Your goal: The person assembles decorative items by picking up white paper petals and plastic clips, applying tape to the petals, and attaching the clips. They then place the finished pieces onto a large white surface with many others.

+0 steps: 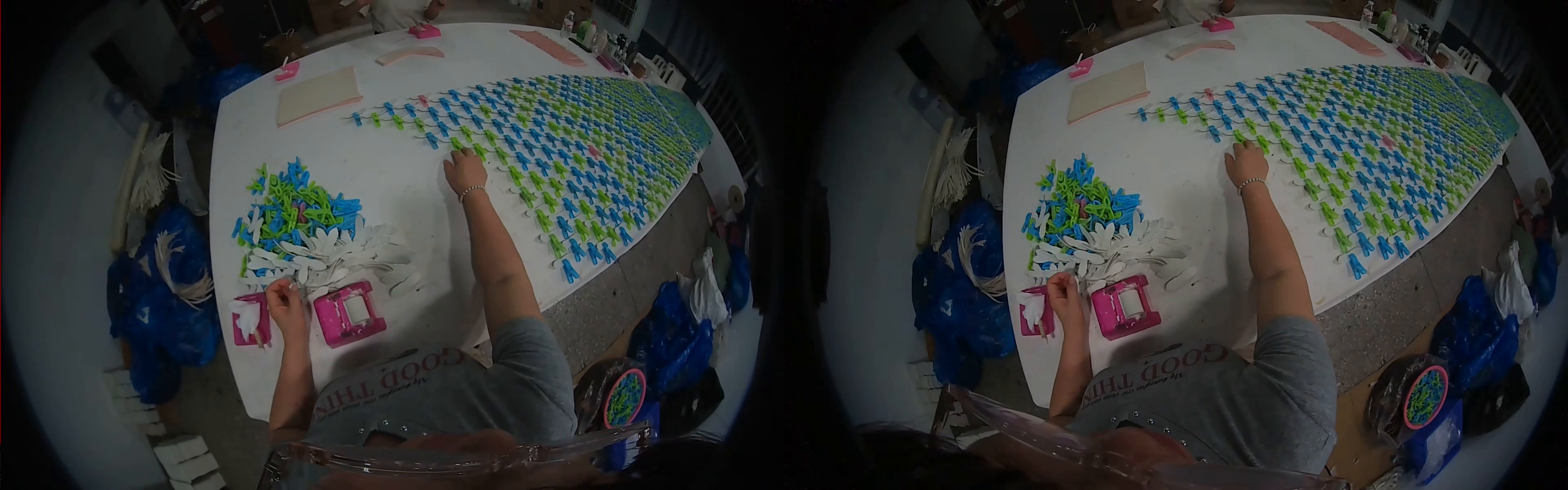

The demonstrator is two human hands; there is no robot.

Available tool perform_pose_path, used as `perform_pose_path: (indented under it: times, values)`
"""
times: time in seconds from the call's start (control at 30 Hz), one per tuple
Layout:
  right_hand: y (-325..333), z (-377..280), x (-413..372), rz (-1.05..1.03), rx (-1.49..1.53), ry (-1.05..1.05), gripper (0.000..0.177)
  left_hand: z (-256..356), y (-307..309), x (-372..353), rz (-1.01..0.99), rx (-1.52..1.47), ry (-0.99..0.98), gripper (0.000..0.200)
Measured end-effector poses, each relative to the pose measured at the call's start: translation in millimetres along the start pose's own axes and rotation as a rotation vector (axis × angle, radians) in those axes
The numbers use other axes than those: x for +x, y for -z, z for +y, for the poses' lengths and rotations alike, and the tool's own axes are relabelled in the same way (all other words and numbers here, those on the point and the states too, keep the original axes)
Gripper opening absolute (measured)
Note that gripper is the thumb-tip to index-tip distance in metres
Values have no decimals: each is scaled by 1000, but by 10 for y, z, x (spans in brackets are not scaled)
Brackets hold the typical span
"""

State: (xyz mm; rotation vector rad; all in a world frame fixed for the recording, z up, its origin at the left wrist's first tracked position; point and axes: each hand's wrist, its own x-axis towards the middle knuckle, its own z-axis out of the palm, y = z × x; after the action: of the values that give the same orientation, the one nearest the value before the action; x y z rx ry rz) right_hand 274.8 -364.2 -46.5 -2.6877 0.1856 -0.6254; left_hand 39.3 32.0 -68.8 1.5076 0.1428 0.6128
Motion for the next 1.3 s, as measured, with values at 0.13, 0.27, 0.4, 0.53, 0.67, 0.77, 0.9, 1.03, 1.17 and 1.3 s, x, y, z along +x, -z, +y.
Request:
perform_pose_path:
  times: [0.13,0.27,0.4,0.53,0.67,0.77,0.9,1.03,1.17,1.3]
  values:
    - [5,-3,-4,-29,-43,-1,31,0,-8,-8,4,-9,11,14]
    - [69,-39,-15,-83,-69,6,32,-17,-14,6,41,16,-25,15]
    - [45,-44,-4,-92,-58,11,32,-101,15,20,54,8,-21,17]
    - [-50,16,-33,68,-58,111,34,-23,-9,2,62,98,-27,18]
    - [52,-39,-228,59,35,87,34,9,-24,4,79,95,-38,17]
    - [213,-226,-574,-54,302,184,24,-31,-15,22,94,111,-70,16]
    - [580,-715,-1023,-360,512,395,17,69,-48,-36,130,178,-130,16]
    - [866,-1158,-1478,-461,498,613,10,148,-50,-86,145,275,-233,16]
    - [892,-1287,-1735,-335,344,820,10,216,-49,-97,131,324,-356,17]
    - [680,-1229,-1770,-320,220,812,12,294,-54,-92,132,299,-369,17]
